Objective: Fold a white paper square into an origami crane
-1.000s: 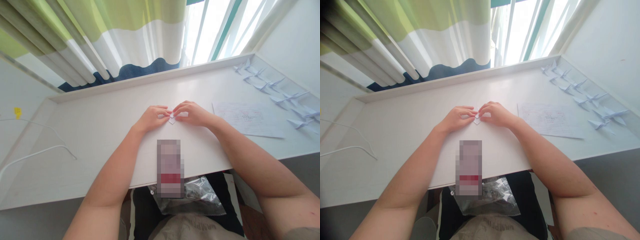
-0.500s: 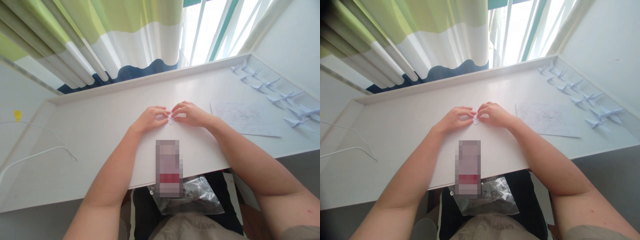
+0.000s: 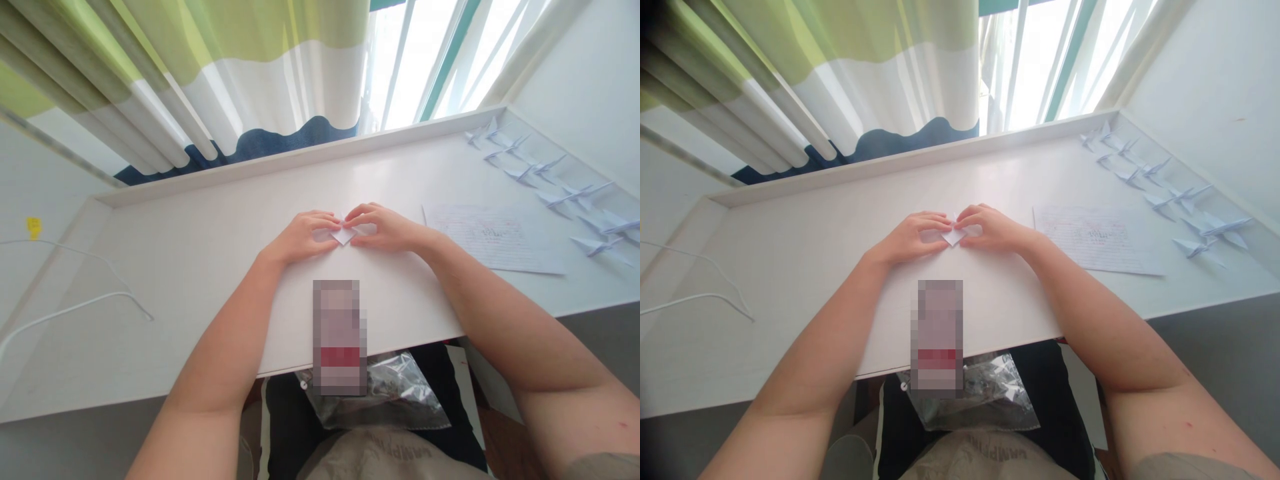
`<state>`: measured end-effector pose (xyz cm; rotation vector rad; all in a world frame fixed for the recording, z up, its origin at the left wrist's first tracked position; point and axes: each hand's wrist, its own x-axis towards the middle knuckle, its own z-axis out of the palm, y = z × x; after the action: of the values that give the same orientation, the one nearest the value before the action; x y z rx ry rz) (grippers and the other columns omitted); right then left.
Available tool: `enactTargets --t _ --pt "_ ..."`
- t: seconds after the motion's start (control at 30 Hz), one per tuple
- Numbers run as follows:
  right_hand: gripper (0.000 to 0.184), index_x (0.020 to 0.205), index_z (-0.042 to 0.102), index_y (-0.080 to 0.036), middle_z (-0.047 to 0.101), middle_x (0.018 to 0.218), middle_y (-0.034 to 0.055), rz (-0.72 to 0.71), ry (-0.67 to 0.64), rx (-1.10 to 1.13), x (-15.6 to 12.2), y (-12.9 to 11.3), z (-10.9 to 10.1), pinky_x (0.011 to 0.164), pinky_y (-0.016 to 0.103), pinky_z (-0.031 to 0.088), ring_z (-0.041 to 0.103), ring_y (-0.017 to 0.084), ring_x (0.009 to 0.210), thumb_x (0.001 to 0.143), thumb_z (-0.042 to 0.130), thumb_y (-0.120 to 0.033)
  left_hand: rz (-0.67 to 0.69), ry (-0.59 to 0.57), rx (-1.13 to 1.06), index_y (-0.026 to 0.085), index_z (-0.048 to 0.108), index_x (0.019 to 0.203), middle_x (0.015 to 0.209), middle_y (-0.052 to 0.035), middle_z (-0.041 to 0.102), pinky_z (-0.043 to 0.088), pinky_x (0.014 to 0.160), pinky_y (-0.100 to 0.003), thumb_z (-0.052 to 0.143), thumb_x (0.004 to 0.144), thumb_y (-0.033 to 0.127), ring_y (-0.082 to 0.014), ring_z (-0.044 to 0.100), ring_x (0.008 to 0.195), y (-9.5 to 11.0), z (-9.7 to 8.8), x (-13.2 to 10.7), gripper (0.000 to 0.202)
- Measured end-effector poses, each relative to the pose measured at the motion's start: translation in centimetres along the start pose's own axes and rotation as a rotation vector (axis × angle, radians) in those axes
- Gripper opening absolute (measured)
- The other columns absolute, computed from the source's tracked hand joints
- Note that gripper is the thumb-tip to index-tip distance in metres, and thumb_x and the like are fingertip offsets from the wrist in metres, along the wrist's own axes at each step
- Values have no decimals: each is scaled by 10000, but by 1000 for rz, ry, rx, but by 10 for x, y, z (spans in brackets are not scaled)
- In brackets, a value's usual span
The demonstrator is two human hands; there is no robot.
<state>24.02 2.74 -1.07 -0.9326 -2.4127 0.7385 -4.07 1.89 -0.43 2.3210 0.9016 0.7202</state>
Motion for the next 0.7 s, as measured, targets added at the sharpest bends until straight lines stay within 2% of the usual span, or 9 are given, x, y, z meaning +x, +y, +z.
enactTargets --t 0.17,0.27,0.47,0.7 --pt "244 1165 898 -321 806 1322 97 25 40 12 1 -1 1 1174 598 501 694 356 1277 973 776 -410 -14 37 -29 310 900 1066 1307 -60 856 550 1249 -561 835 957 300 -279 749 1357 -4 4 2 127" --pt "215 1119 906 -326 807 1314 96 44 55 29 1 -3 1 1179 599 498 697 347 1278 992 765 -428 -42 44 -54 328 907 1029 1291 -46 861 550 1249 -552 797 989 299 -274 746 1365 -3 5 2 121" --pt "201 1089 911 -316 808 1306 99 80 67 75 0 -6 0 1196 587 491 694 336 1296 970 784 -417 -90 46 -74 317 913 999 1298 -46 859 536 1261 -587 816 955 275 -296 731 1386 1 4 1 115" --pt "163 1017 912 -311 821 1249 90 101 102 128 2 -10 1 1164 568 509 716 326 1241 952 780 -381 -121 39 -91 313 907 949 1312 -54 854 521 1274 -576 839 935 317 -296 715 1409 1 4 1 69"
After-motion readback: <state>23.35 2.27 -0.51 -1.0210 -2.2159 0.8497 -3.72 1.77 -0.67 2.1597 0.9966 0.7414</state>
